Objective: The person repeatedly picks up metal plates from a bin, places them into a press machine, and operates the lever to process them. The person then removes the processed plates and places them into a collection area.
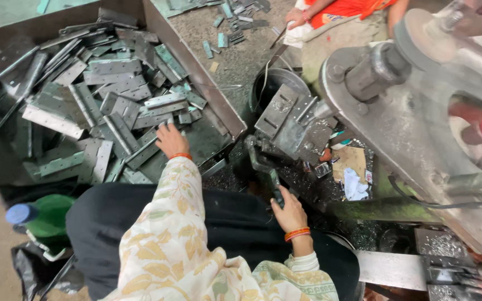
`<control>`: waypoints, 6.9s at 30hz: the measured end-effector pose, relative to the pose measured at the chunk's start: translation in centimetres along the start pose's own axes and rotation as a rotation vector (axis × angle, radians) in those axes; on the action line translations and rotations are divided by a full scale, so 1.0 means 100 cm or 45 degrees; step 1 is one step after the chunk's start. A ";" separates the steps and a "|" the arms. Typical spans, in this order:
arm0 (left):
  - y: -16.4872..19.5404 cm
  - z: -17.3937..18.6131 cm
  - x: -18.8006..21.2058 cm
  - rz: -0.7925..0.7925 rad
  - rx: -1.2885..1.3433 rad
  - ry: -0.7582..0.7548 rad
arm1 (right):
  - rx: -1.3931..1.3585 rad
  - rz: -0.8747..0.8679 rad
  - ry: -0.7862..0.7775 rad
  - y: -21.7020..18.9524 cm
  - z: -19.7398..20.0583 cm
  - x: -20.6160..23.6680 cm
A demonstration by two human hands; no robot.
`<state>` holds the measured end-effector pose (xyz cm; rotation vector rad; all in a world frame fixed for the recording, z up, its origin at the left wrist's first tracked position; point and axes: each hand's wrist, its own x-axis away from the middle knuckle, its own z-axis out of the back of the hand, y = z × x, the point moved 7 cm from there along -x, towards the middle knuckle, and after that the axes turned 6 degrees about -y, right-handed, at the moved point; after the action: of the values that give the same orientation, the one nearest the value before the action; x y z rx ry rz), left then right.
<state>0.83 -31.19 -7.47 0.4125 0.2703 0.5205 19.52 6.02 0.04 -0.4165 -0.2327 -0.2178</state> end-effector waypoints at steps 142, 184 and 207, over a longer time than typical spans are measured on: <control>0.284 -0.071 0.154 -1.388 -0.098 -0.435 | -0.146 -0.048 -0.028 0.053 -0.068 -0.001; 0.294 -0.043 0.164 -1.503 -0.184 -0.362 | -0.062 -0.061 -0.056 0.044 -0.046 0.013; 0.201 0.072 0.182 -1.360 0.788 -0.102 | -0.571 0.278 0.472 0.027 0.025 -0.004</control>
<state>10.08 -7.92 5.24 0.8033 0.5237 -0.6500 19.42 9.52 1.17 -0.8299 0.2324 -0.1274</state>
